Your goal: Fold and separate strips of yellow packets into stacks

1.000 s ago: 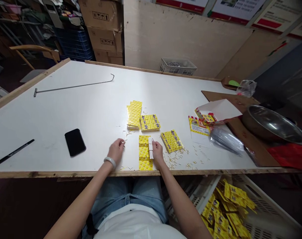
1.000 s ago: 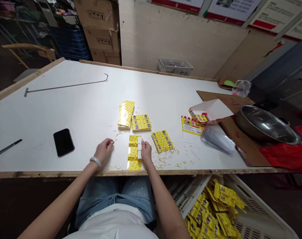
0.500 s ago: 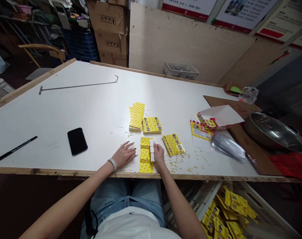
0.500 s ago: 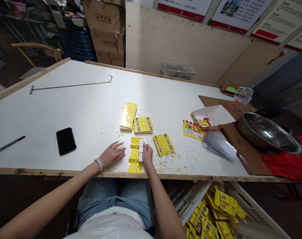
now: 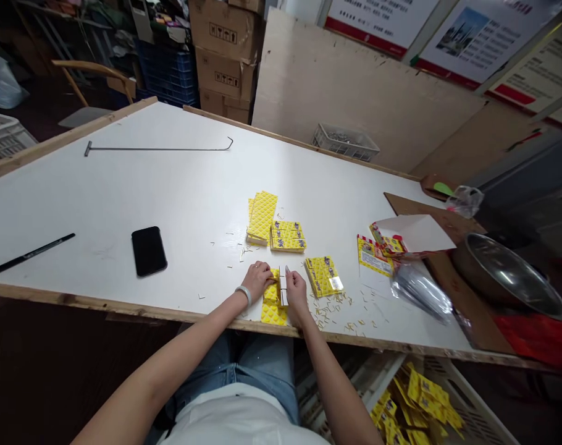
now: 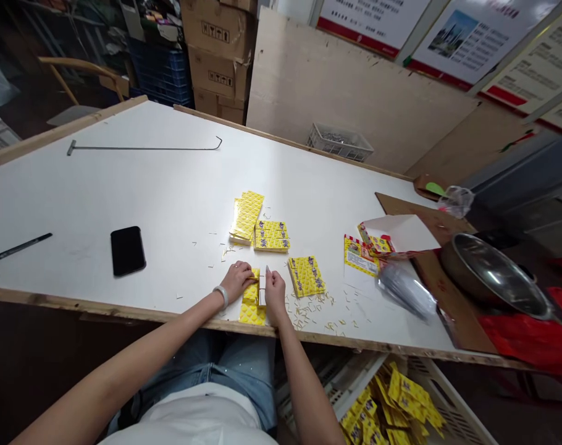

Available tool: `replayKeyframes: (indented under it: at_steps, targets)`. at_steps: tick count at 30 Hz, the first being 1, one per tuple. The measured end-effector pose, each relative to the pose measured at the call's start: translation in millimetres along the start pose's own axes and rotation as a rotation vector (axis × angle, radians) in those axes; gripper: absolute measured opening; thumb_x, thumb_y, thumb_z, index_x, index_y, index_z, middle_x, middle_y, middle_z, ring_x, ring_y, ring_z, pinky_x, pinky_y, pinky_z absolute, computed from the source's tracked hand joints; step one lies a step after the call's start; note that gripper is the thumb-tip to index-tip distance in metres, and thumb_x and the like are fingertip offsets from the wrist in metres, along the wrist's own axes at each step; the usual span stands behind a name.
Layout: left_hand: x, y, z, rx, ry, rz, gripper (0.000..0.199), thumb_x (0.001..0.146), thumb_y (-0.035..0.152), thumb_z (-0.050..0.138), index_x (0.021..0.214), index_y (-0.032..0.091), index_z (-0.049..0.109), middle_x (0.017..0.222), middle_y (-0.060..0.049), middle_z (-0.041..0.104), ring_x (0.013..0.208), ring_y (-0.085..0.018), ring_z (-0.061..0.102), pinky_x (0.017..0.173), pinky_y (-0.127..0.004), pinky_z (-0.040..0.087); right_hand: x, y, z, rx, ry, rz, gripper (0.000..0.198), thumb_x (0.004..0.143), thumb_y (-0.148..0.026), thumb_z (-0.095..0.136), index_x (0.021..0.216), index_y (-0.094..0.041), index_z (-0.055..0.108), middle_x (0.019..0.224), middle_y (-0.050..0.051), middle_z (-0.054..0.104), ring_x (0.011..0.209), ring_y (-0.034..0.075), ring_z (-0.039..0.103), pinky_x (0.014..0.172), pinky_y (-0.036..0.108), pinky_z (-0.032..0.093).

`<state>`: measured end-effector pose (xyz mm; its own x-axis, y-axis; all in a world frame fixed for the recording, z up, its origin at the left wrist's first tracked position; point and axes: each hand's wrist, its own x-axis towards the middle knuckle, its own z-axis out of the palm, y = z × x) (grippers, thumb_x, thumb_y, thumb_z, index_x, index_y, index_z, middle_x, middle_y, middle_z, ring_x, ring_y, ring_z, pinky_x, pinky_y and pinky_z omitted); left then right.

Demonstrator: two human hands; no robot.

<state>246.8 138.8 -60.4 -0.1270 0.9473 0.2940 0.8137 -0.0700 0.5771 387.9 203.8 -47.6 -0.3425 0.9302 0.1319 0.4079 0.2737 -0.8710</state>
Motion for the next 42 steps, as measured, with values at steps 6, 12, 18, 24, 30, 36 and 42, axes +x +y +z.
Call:
replayKeyframes:
  at_steps: [6,12,18,24,30,36,42]
  targets:
    - [-3.2,2.1,-0.4,-0.042,-0.006,-0.006,0.008,0.082,0.021,0.059,0.079,0.019,0.067,0.086,-0.005,0.057,0.088,-0.020,0.047,0.079,-0.036,0.044,1.3,-10.5,-1.1,-0.303,-0.081,-0.110,0.037,0.088,-0.050,0.041,0.065,-0.021,0.044,0.052,-0.003,0.042,0.048,0.012,0.032,0.051,0.026,0.019]
    - [-3.3,0.2,-0.2,-0.062,-0.005,-0.008,0.011,0.082,0.022,0.058,0.078,0.018,0.067,0.086,-0.006,0.057,0.087,-0.020,0.047,0.080,-0.036,0.044,1.8,-10.8,-5.7,-0.599,-0.150,-0.149,0.032,0.091,-0.046,0.037,0.075,-0.021,0.049,0.050,-0.002,0.042,0.043,0.012,0.030,0.052,0.027,0.015]
    - [-2.2,-2.7,0.4,-0.073,-0.038,0.019,0.012,0.083,0.020,0.056,0.080,0.018,0.067,0.090,-0.007,0.058,0.089,-0.021,0.048,0.080,-0.036,0.044,2.7,-12.8,-3.0,-0.836,-0.283,-0.154,0.031,0.095,-0.040,0.031,0.083,-0.019,0.051,0.058,0.003,0.054,0.047,0.014,0.045,0.051,0.026,0.019]
    - [-3.3,-5.1,-3.0,-0.094,-0.065,0.018,0.012,0.083,0.015,0.055,0.082,0.017,0.066,0.090,-0.006,0.059,0.090,-0.020,0.049,0.083,-0.035,0.044,1.9,-29.2,2.6,-1.013,-0.371,-0.130,0.035,0.097,-0.037,0.023,0.092,-0.017,0.051,0.071,0.008,0.063,0.059,0.018,0.058,0.053,0.025,0.028]
    - [-4.0,-7.5,-8.6,-0.133,-0.084,0.010,0.011,0.083,0.014,0.053,0.080,0.016,0.063,0.089,-0.006,0.060,0.090,-0.019,0.050,0.086,-0.033,0.044,-3.3,-44.5,5.2,-1.142,-0.434,-0.082,0.029,0.098,-0.028,0.022,0.101,-0.018,0.049,0.077,0.010,0.065,0.068,0.020,0.063,0.058,0.025,0.034]
    - [-22.4,-3.7,-23.9,-0.179,-0.097,0.053,0.031,0.073,0.029,0.065,0.100,0.016,0.056,0.101,-0.007,0.057,0.095,-0.021,0.050,0.089,-0.035,0.043,-2.4,-51.7,6.8,-1.202,-0.502,-0.052,0.020,0.095,-0.018,0.030,0.105,-0.018,0.047,0.084,0.009,0.066,0.075,0.019,0.064,0.062,0.025,0.036]
    - [-30.8,9.3,-20.6,0.083,-0.186,0.100,0.037,0.069,0.045,0.070,0.095,0.019,0.065,0.119,-0.012,0.049,0.113,-0.031,0.042,0.092,-0.043,0.038,3.1,-53.8,5.8,-1.223,-0.527,-0.038,0.022,0.096,-0.024,0.026,0.103,-0.018,0.047,0.086,0.009,0.066,0.076,0.020,0.063,0.061,0.025,0.035]
